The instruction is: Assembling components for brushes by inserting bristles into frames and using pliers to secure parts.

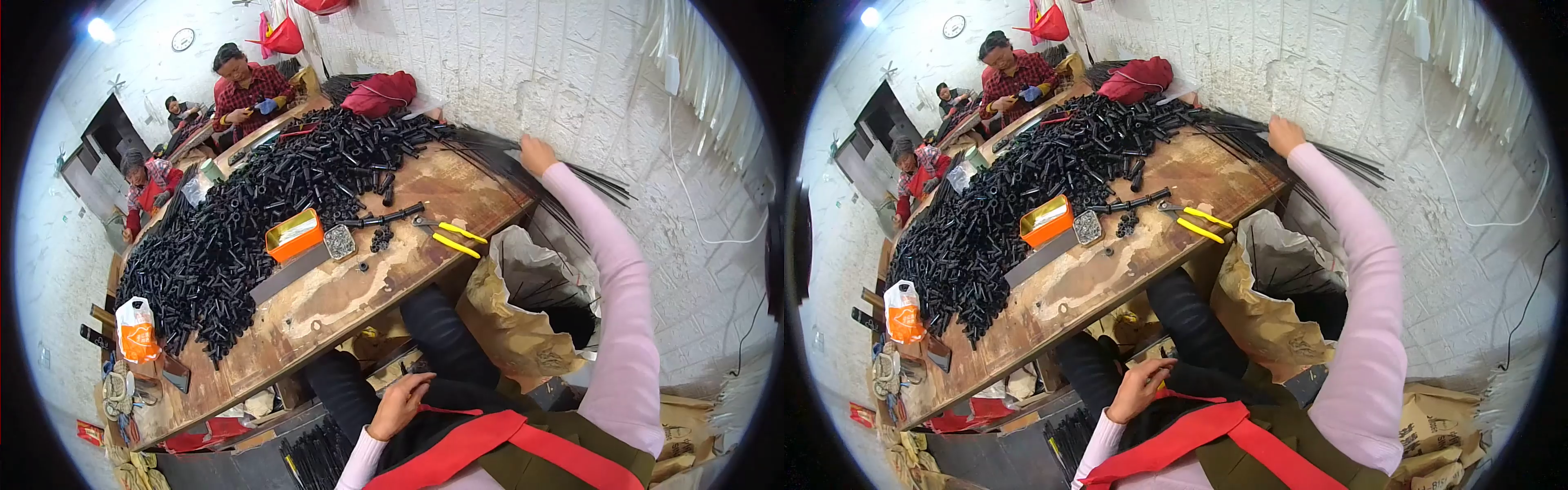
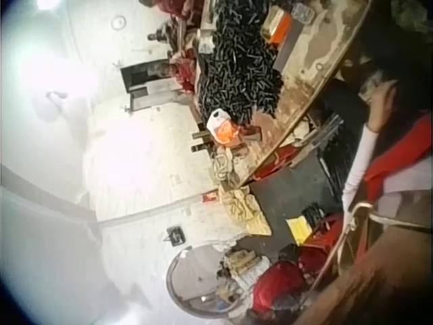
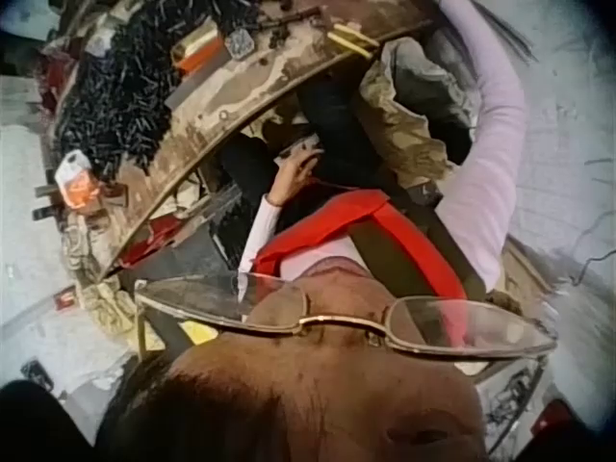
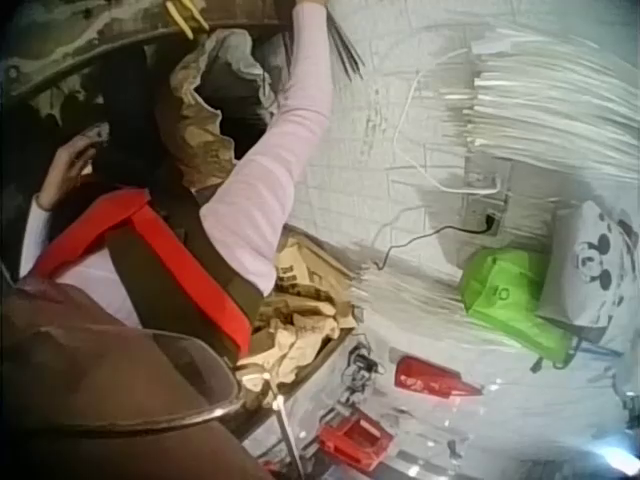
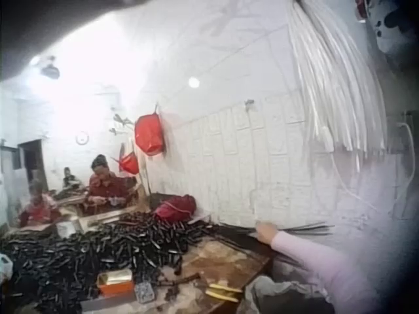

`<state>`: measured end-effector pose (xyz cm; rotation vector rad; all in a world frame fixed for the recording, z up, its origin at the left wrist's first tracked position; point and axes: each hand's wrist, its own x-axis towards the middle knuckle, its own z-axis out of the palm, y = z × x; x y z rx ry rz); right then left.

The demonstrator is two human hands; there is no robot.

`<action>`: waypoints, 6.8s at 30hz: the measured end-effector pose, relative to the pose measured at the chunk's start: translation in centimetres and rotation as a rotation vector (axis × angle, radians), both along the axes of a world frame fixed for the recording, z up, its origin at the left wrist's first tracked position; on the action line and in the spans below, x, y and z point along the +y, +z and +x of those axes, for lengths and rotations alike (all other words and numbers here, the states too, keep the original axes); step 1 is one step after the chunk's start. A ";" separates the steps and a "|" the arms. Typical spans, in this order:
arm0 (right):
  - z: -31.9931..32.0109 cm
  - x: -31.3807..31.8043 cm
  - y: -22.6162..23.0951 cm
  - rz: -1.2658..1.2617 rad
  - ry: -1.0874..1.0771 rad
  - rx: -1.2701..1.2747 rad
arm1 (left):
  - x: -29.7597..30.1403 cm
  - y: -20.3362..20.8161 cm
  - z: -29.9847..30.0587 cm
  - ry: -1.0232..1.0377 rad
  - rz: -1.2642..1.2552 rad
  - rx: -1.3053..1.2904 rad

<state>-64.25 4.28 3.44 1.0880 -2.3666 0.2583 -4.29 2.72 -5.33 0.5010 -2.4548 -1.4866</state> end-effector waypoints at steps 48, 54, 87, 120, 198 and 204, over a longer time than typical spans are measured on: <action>52.3 -16.4 18.5 -0.050 1.423 -2.168 | -4.3 15.1 10.2 0.202 0.888 0.702; 51.0 -11.8 17.6 0.151 1.289 -2.203 | -7.1 16.4 9.4 0.169 0.909 0.722; 44.5 -10.2 16.2 0.080 1.383 -1.917 | -7.4 18.5 3.7 0.272 0.804 0.518; 45.6 -12.5 -2.1 0.190 1.416 -1.269 | -11.9 14.5 5.9 0.554 0.067 0.154; 41.8 -10.0 13.4 -0.217 1.548 0.464 | -13.0 16.6 5.0 0.538 0.593 0.620; 41.5 -10.1 13.0 -0.161 1.578 0.274 | -12.8 16.6 5.2 0.507 0.521 0.548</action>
